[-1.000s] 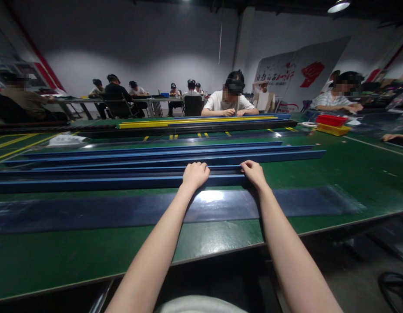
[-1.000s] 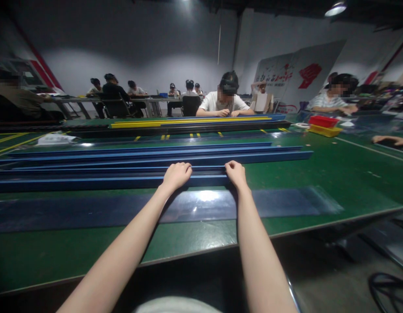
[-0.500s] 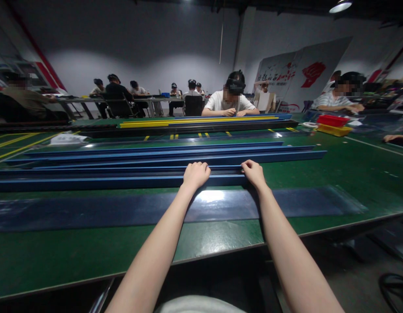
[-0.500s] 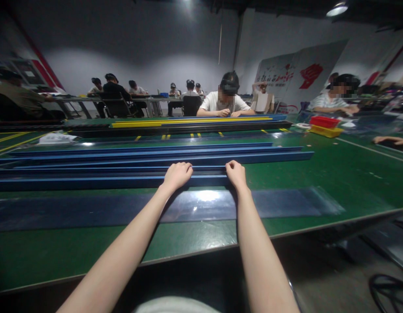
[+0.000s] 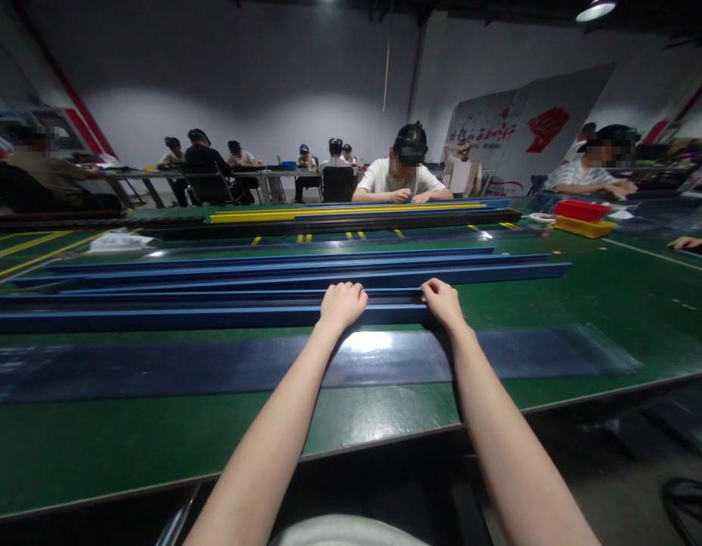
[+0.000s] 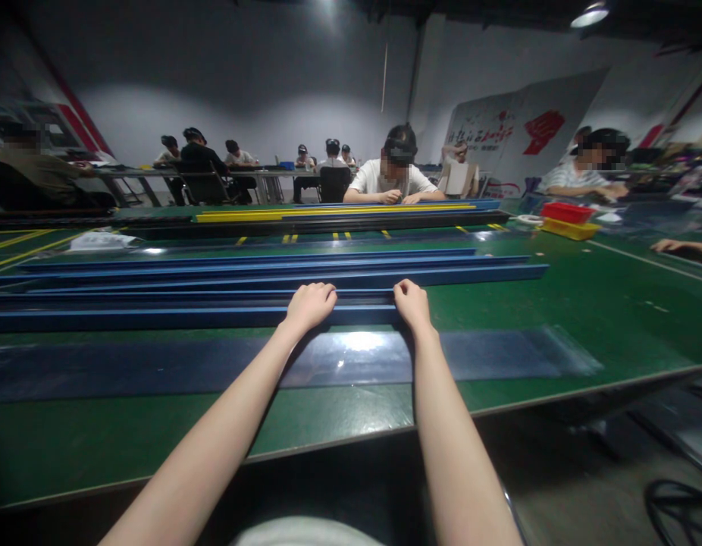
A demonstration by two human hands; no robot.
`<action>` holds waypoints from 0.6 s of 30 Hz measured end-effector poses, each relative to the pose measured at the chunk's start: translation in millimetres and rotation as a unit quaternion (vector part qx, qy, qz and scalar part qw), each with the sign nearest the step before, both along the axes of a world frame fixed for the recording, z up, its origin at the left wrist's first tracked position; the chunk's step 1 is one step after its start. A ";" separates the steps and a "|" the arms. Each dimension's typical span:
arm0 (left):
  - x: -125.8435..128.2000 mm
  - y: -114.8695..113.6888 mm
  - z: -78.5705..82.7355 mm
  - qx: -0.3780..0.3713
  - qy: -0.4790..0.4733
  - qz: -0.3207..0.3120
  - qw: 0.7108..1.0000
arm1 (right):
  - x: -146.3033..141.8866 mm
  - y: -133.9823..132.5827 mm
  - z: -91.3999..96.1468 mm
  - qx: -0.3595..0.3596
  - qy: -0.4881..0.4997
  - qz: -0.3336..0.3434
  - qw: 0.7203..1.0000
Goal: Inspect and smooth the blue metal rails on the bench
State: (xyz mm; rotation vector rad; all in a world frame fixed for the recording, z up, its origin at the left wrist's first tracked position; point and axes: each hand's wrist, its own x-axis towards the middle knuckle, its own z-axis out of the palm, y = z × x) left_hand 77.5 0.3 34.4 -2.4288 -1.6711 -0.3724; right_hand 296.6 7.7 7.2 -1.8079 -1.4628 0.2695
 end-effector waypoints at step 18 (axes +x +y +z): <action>-0.2 -0.2 0.4 -0.008 -0.002 0.001 1.000 | -1.6 -2.4 1.7 -0.001 -0.015 0.005 1.000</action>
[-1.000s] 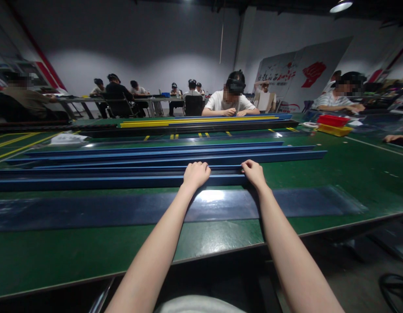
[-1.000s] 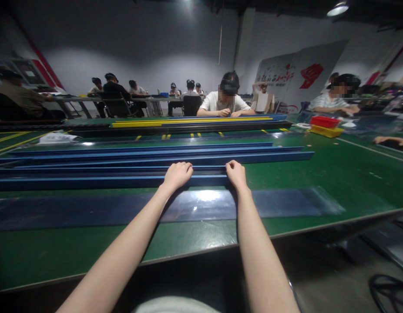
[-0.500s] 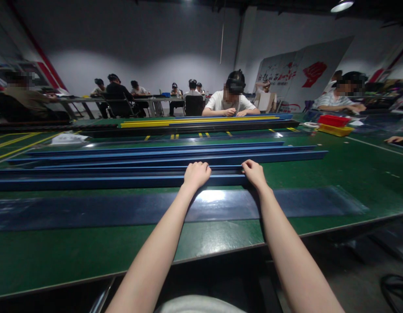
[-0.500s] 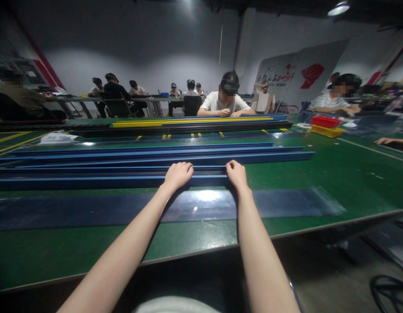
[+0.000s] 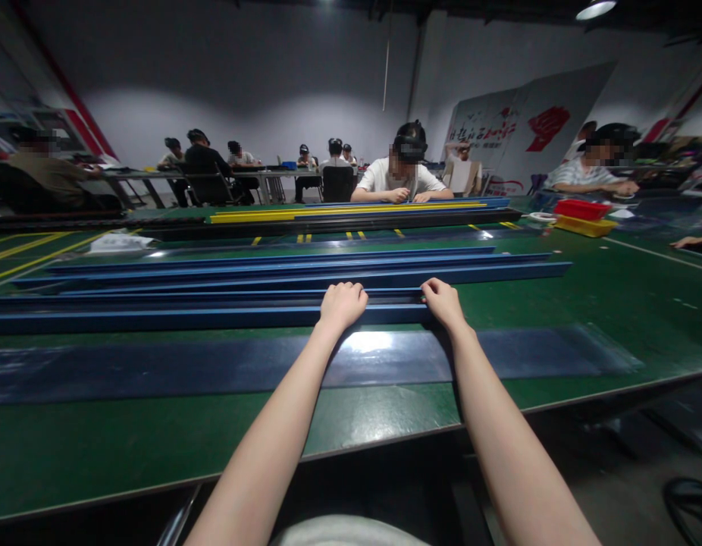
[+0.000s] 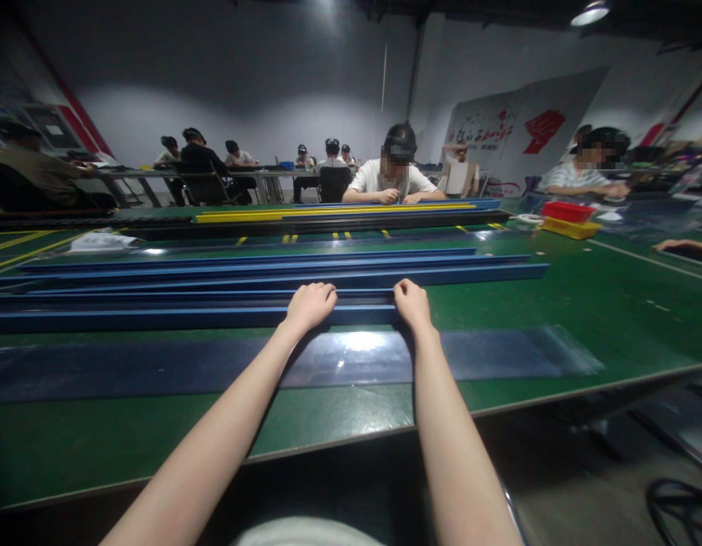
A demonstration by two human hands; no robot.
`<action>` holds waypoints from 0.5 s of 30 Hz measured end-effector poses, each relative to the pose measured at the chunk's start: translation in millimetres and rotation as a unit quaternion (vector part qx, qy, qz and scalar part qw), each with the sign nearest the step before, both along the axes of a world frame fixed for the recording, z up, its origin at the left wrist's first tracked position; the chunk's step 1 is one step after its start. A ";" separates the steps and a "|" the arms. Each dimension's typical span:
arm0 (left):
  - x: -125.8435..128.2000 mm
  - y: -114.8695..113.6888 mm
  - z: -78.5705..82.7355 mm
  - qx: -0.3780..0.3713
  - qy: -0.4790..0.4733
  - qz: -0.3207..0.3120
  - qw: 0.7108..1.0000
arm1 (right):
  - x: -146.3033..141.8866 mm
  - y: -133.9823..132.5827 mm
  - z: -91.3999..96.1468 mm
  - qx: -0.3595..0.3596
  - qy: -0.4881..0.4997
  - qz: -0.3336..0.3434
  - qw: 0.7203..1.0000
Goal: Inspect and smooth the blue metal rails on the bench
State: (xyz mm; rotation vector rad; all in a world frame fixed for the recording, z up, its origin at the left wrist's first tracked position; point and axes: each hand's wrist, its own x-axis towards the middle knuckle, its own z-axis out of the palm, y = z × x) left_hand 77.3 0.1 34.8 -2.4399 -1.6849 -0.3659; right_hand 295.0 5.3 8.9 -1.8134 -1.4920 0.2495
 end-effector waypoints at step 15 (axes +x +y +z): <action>0.5 -1.4 1.1 -0.002 0.000 0.000 1.000 | 0.6 1.2 -0.9 -0.003 -0.015 0.003 1.000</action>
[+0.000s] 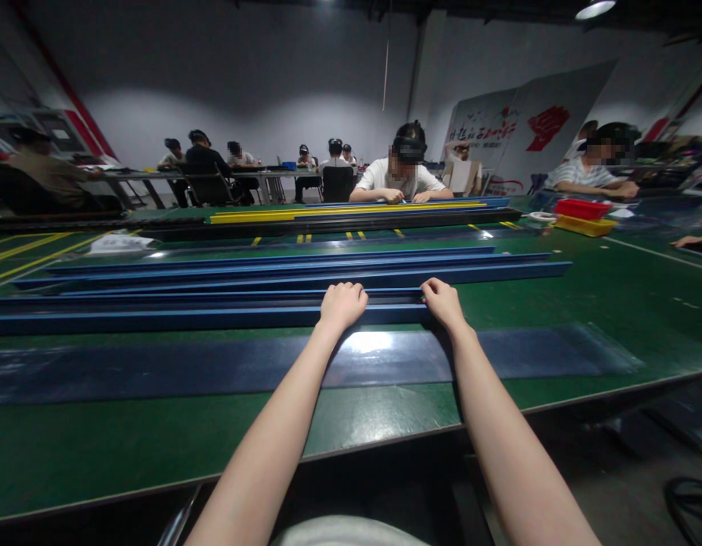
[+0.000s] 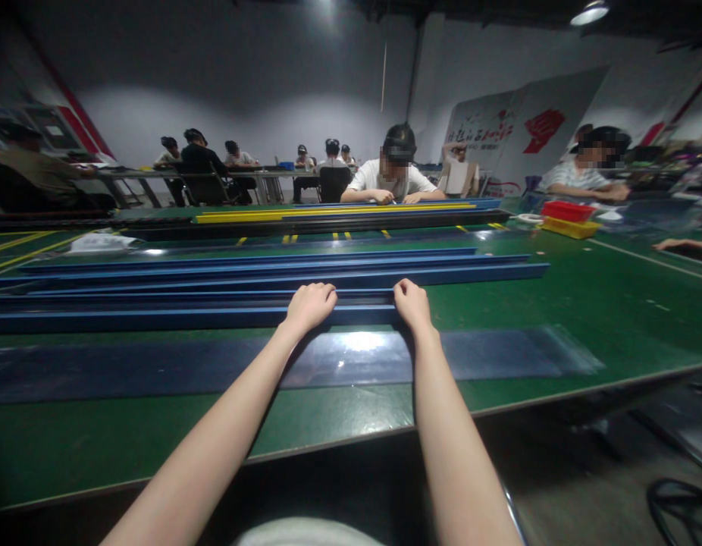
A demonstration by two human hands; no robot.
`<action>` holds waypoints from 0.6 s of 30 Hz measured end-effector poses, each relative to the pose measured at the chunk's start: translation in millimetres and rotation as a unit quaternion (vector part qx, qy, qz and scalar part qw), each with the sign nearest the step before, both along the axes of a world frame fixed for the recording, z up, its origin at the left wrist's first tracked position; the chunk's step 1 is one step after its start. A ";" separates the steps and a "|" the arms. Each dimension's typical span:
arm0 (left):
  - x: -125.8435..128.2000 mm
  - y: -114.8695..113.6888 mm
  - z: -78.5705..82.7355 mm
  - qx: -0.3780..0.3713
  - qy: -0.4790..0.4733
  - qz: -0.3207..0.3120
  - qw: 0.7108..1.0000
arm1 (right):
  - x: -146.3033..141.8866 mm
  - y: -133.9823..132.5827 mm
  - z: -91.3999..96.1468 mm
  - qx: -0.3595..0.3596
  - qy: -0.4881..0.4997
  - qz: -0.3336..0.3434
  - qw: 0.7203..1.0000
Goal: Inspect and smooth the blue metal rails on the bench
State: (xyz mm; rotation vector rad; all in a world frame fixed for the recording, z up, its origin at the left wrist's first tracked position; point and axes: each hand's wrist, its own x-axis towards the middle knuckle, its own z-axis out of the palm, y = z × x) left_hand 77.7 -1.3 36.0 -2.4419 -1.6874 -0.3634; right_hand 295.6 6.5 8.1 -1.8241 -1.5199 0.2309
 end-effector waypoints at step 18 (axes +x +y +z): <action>-0.1 0.8 -0.3 -0.010 -0.004 0.006 1.000 | 0.4 0.6 -1.3 0.003 0.002 0.002 1.000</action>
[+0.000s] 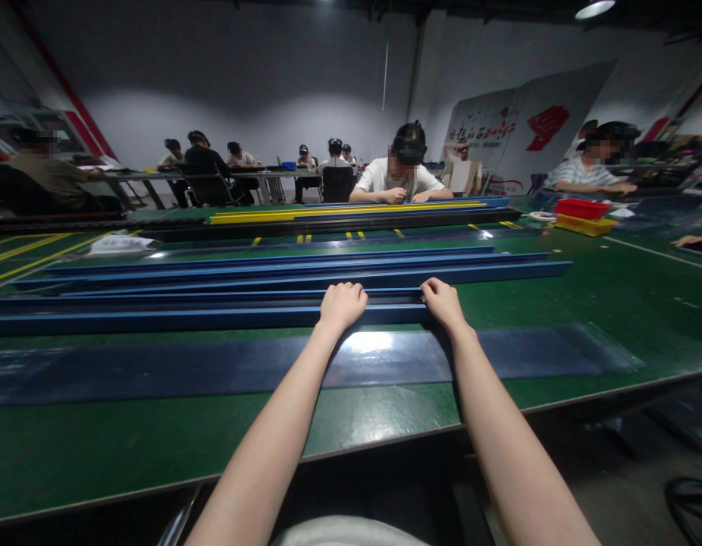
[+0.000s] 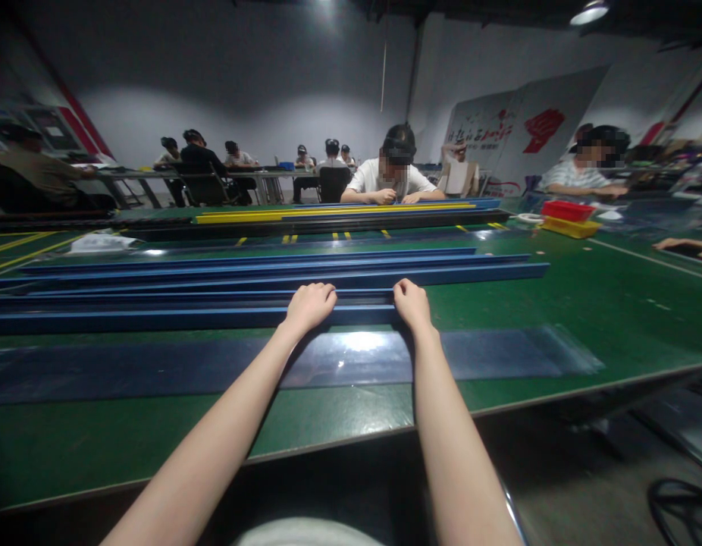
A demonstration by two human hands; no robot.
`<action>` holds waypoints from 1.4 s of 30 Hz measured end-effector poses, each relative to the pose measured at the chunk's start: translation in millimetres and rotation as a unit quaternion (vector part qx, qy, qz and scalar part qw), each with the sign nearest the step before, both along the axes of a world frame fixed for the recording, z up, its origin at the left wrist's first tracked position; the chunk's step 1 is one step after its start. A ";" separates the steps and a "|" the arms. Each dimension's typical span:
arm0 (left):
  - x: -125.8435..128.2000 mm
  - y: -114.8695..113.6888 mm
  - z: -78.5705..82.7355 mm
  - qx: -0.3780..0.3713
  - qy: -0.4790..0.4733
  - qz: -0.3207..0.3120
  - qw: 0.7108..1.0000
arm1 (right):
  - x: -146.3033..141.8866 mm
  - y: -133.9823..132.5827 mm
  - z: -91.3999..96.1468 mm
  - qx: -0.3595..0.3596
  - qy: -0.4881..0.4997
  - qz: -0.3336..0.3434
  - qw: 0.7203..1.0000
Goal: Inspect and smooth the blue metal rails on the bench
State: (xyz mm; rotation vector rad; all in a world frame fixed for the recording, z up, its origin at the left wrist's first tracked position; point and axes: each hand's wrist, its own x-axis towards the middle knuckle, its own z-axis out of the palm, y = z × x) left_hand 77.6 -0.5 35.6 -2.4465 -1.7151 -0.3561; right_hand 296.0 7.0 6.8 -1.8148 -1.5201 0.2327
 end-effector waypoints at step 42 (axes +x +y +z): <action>0.2 0.9 -0.7 0.014 0.013 -0.005 1.000 | -2.6 -2.4 4.3 -0.012 -0.074 -0.016 0.997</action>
